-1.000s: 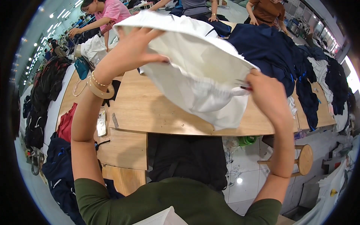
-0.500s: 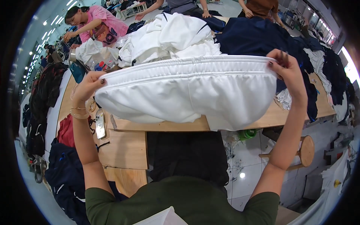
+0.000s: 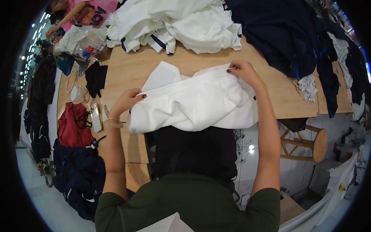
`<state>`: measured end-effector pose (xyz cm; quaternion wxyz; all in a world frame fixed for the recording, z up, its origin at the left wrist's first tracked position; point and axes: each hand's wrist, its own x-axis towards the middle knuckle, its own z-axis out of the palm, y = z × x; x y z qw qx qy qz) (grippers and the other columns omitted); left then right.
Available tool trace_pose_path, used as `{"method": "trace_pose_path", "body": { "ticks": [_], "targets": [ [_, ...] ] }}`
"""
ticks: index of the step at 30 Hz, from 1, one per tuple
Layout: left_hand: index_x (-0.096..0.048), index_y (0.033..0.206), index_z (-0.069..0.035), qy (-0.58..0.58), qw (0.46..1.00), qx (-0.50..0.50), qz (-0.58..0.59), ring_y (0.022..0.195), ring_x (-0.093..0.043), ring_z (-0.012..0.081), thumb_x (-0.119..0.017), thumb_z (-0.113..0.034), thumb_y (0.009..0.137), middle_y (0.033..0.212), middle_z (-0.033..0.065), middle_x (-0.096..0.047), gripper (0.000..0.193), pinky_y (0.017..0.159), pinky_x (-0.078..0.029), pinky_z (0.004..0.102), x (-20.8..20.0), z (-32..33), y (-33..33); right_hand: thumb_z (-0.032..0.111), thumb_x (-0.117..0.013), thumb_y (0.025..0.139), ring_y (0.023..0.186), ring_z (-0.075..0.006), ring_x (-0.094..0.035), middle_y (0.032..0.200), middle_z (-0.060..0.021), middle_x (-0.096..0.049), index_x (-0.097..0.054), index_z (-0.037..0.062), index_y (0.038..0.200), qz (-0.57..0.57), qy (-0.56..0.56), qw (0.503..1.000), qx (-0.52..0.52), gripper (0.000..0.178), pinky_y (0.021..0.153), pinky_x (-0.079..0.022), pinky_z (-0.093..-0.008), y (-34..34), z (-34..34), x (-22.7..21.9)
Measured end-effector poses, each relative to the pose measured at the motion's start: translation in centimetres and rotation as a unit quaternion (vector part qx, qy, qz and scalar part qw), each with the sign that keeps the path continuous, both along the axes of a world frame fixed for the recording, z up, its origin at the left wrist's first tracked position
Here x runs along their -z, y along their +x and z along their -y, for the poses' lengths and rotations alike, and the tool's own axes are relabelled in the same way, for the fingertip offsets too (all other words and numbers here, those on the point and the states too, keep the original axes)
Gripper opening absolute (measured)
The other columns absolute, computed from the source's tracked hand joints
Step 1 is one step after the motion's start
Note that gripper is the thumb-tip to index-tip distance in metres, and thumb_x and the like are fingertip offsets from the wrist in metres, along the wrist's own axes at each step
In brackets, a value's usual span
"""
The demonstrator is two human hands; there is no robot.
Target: Trimming excess threads from the waistband of white shorts using a pair of thread snips.
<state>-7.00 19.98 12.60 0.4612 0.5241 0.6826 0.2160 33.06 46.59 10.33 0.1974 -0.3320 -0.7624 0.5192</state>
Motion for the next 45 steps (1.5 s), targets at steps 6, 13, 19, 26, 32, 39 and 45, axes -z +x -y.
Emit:
{"method": "trace_pose_path", "body": {
  "ticks": [6, 13, 19, 26, 32, 39, 45],
  "targets": [
    [-0.063, 0.1, -0.006, 0.343, 0.878, -0.124, -0.31, 0.096, -0.056, 0.0293, -0.071, -0.012, 0.075, 0.102, 0.01, -0.061, 0.027, 0.082, -0.042, 0.0391, -1.5, -2.2, 10.1, -0.006, -0.059, 0.079, 0.08, -0.0113, -0.054, 0.1, -0.0024, -0.061, -0.066, 0.0005, 0.105, -0.079, 0.15, 0.972, 0.16, 0.027, 0.07, -0.043, -0.0225, -2.6, 4.1, -1.4],
    [-0.058, 0.121, -0.008, 0.315, 0.909, 0.099, -0.253, 0.132, -0.034, 0.0281, -0.07, -0.029, 0.077, 0.138, 0.0077, -0.044, 0.05, 0.102, -0.027, 0.0526, 1.6, -2.5, 23.9, -0.004, -0.062, 0.077, 0.076, -0.0139, -0.057, 0.09, -0.0035, -0.056, -0.068, 0.0049, 0.102, -0.014, 0.117, 0.986, 0.118, 0.027, 0.067, -0.046, -0.026, -4.6, 10.5, -3.1],
    [-0.057, 0.124, -0.007, 0.28, 0.912, 0.108, -0.282, 0.136, -0.029, 0.0278, -0.068, -0.03, 0.079, 0.14, 0.0059, -0.041, 0.051, 0.109, -0.019, 0.0576, 3.3, -2.3, 25.1, -0.01, -0.061, 0.074, 0.073, -0.0175, -0.06, 0.082, -0.0057, -0.056, -0.064, 0.0012, 0.09, 0.004, 0.176, 0.977, 0.118, 0.02, 0.063, -0.048, -0.0278, -5.1, 10.8, 0.6],
    [-0.054, 0.129, -0.01, 0.231, 0.927, 0.126, -0.268, 0.139, -0.026, 0.0262, -0.065, -0.028, 0.082, 0.146, 0.0032, -0.039, 0.051, 0.112, -0.011, 0.0559, 4.3, -1.8, 24.9, -0.009, -0.056, 0.082, 0.072, -0.0106, -0.053, 0.082, -0.0032, -0.055, -0.058, -0.003, 0.087, -0.12, 0.136, 0.953, 0.242, 0.009, 0.064, -0.041, -0.0207, -3.4, 9.0, 0.1],
    [-0.052, 0.13, -0.01, 0.236, 0.927, 0.129, -0.261, 0.139, -0.026, 0.0271, -0.066, -0.027, 0.082, 0.146, 0.0034, -0.038, 0.053, 0.112, -0.012, 0.0563, 3.9, -2.6, 24.7, -0.001, -0.064, 0.082, 0.073, -0.009, -0.052, 0.087, -0.0008, -0.054, -0.062, 0.0018, 0.09, -0.127, 0.124, 0.915, 0.363, 0.008, 0.062, -0.04, -0.0205, -1.1, 7.7, -1.6],
    [-0.053, 0.129, -0.009, 0.224, 0.929, 0.121, -0.27, 0.136, -0.03, 0.0273, -0.065, -0.026, 0.083, 0.138, 0.0053, -0.046, 0.05, 0.111, -0.015, 0.0582, 2.6, -2.0, 23.9, 0.004, -0.071, 0.075, 0.069, -0.0181, -0.058, 0.092, -0.006, -0.052, -0.067, 0.0074, 0.096, 0.026, 0.205, 0.971, 0.118, 0.022, 0.058, -0.047, -0.0294, -4.9, 11.8, -0.6],
    [-0.062, 0.11, -0.011, 0.332, 0.938, 0.037, -0.098, 0.108, -0.054, 0.0283, -0.066, -0.013, 0.081, 0.116, 0.0073, -0.058, 0.029, 0.093, -0.039, 0.0376, 2.0, -3.1, 23.3, -0.006, -0.063, 0.076, 0.067, -0.0178, -0.057, 0.082, -0.0078, -0.053, -0.064, 0.0038, 0.092, -0.011, 0.225, 0.962, 0.156, 0.018, 0.056, -0.046, -0.0287, -3.6, 12.4, 2.0]
  ]
}}
